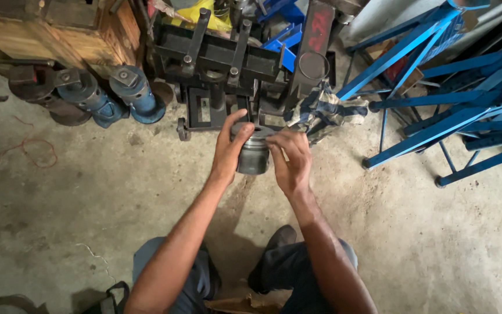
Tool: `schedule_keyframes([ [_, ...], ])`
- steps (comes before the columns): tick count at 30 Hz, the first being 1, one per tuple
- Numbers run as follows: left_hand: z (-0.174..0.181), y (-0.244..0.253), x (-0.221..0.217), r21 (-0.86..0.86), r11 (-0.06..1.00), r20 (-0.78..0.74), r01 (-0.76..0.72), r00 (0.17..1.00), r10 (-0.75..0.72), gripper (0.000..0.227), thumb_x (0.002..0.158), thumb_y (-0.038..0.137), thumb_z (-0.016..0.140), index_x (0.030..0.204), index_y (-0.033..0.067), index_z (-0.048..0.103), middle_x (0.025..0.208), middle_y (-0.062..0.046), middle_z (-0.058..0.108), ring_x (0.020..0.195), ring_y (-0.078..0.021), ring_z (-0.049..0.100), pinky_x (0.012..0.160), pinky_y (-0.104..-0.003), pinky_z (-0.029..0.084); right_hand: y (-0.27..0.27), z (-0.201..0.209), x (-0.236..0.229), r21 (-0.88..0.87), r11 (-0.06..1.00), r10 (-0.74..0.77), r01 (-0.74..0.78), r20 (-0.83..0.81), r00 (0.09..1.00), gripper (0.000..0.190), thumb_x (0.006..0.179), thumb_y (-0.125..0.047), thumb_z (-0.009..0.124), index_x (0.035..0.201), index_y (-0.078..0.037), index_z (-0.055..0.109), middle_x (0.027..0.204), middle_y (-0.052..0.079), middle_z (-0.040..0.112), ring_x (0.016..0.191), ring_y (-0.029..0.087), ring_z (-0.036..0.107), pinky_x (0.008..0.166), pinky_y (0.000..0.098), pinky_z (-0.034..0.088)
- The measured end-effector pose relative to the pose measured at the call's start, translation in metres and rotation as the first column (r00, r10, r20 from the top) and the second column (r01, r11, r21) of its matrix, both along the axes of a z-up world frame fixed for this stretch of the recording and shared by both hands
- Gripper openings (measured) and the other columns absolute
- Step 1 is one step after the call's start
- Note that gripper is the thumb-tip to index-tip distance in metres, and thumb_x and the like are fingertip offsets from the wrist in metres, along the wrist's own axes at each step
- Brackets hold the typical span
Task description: The person holds a metal piston in their left hand and uses a small metal file in their right hand to scrape and clean the piston rings and the outer surface. The person rotates the piston to access different areas while filing.
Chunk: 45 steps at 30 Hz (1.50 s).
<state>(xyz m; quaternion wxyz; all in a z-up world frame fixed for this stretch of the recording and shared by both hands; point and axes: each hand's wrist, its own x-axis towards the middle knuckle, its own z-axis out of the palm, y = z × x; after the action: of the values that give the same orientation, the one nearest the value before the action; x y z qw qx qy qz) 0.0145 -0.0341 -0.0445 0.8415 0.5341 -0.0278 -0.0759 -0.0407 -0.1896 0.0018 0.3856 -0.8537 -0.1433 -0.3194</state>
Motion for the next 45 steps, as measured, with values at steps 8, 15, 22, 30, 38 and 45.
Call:
schedule_keyframes([
  [8, -0.002, 0.0, 0.002, -0.123, 0.992, -0.062, 0.008, 0.998, -0.016, 0.058, 0.096, 0.037, 0.071, 0.144, 0.0089, 0.055, 0.116, -0.009, 0.064, 0.104, -0.0158, 0.066, 0.088, -0.03, 0.055, -0.006, -0.004, 0.007, 0.069, 0.994, -0.083, 0.087, -0.058, 0.995, 0.015, 0.09, 0.002, 0.072, 0.103, -0.006, 0.073, 0.106, 0.009, 0.069, 0.102, 0.027, 0.064, 0.091, 0.0374, 0.051],
  [15, -0.007, -0.002, 0.003, 0.092, 0.994, -0.056, -0.05, 0.997, 0.056, 0.062, 0.092, 0.042, 0.072, 0.141, 0.0088, 0.054, 0.118, -0.01, 0.066, 0.104, -0.017, 0.066, 0.085, -0.03, 0.055, 0.001, -0.016, 0.009, -0.041, 0.998, -0.039, 0.038, -0.022, 0.999, 0.015, 0.09, 0.002, 0.073, 0.103, -0.006, 0.074, 0.107, 0.009, 0.071, 0.099, 0.027, 0.063, 0.089, 0.0367, 0.05],
  [22, -0.003, -0.003, 0.007, 0.038, 0.998, -0.11, -0.05, 0.993, 0.054, 0.067, 0.089, 0.048, 0.072, 0.141, 0.0102, 0.054, 0.12, -0.011, 0.066, 0.106, -0.0169, 0.067, 0.087, -0.031, 0.055, -0.001, -0.013, 0.015, 0.156, 0.986, -0.046, 0.056, -0.067, 0.997, 0.016, 0.09, 0.002, 0.072, 0.104, -0.005, 0.072, 0.108, 0.01, 0.07, 0.101, 0.027, 0.065, 0.091, 0.0365, 0.052],
  [30, -0.008, -0.004, 0.008, 0.098, 0.991, -0.149, -0.093, 0.983, 0.107, 0.065, 0.089, 0.049, 0.073, 0.138, 0.0084, 0.057, 0.115, -0.014, 0.069, 0.1, -0.0164, 0.067, 0.085, -0.03, 0.054, 0.002, -0.008, 0.018, -0.02, 0.999, -0.03, 0.03, -0.015, 0.999, 0.017, 0.088, 0.002, 0.073, 0.103, -0.005, 0.072, 0.105, 0.01, 0.07, 0.101, 0.028, 0.065, 0.091, 0.0389, 0.05],
  [38, -0.006, -0.006, 0.005, 0.109, 0.991, -0.113, -0.081, 0.989, 0.093, 0.065, 0.089, 0.048, 0.072, 0.137, 0.0084, 0.056, 0.114, -0.01, 0.068, 0.099, -0.0153, 0.066, 0.084, -0.029, 0.055, 0.006, -0.003, 0.01, 0.052, 0.999, -0.006, 0.01, -0.066, 0.998, 0.015, 0.09, 0.002, 0.072, 0.103, -0.005, 0.071, 0.105, 0.011, 0.069, 0.099, 0.028, 0.064, 0.088, 0.0376, 0.051],
  [45, -0.018, -0.002, 0.01, -0.072, 0.995, -0.139, -0.064, 0.989, 0.054, 0.064, 0.095, 0.047, 0.071, 0.14, 0.0029, 0.058, 0.121, -0.009, 0.064, 0.108, -0.0145, 0.064, 0.093, -0.03, 0.053, -0.005, -0.011, 0.016, 0.124, 0.988, -0.066, 0.087, -0.163, 0.984, 0.012, 0.091, 0.001, 0.073, 0.102, -0.005, 0.072, 0.104, 0.01, 0.071, 0.097, 0.027, 0.064, 0.085, 0.0367, 0.052],
])
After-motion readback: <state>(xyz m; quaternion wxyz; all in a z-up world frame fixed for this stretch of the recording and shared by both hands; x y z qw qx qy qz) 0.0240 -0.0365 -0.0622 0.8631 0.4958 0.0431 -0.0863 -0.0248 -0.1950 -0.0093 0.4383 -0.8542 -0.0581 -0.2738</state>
